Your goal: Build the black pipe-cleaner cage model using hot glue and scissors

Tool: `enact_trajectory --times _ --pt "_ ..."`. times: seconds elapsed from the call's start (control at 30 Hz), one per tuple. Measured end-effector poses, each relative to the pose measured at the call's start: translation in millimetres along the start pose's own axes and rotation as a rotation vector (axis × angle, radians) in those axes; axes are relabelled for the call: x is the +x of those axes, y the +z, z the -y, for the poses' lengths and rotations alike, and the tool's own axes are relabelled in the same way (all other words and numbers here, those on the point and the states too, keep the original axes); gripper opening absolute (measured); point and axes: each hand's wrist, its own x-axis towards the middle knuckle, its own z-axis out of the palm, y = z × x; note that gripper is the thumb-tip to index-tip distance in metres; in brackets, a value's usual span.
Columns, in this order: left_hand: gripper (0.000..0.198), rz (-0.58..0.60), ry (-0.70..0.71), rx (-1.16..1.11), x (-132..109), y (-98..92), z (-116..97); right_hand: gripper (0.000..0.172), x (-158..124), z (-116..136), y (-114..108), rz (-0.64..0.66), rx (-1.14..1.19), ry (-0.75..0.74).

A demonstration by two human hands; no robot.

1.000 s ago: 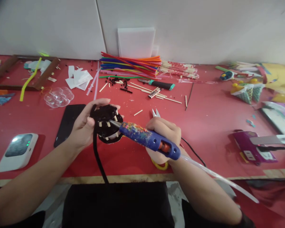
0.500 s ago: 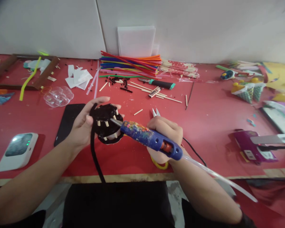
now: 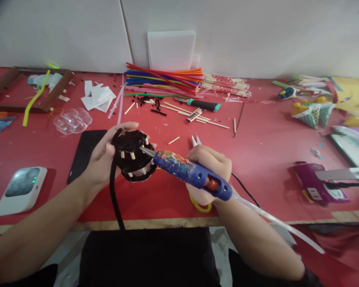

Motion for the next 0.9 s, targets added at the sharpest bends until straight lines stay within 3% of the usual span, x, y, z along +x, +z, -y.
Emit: enact_trajectory --times 0.37,0.9 --pt "0.047 -0.014 0.006 0.026 1.5 0.8 1.0 0.005 0.0 1.8 -2.5 0.046 -0.003 -0.031" --pt "0.048 -0.023 -0.029 -0.009 0.4 2.2 -2.4 0.007 4.2 2.8 -1.2 -0.006 -0.008 -0.014"
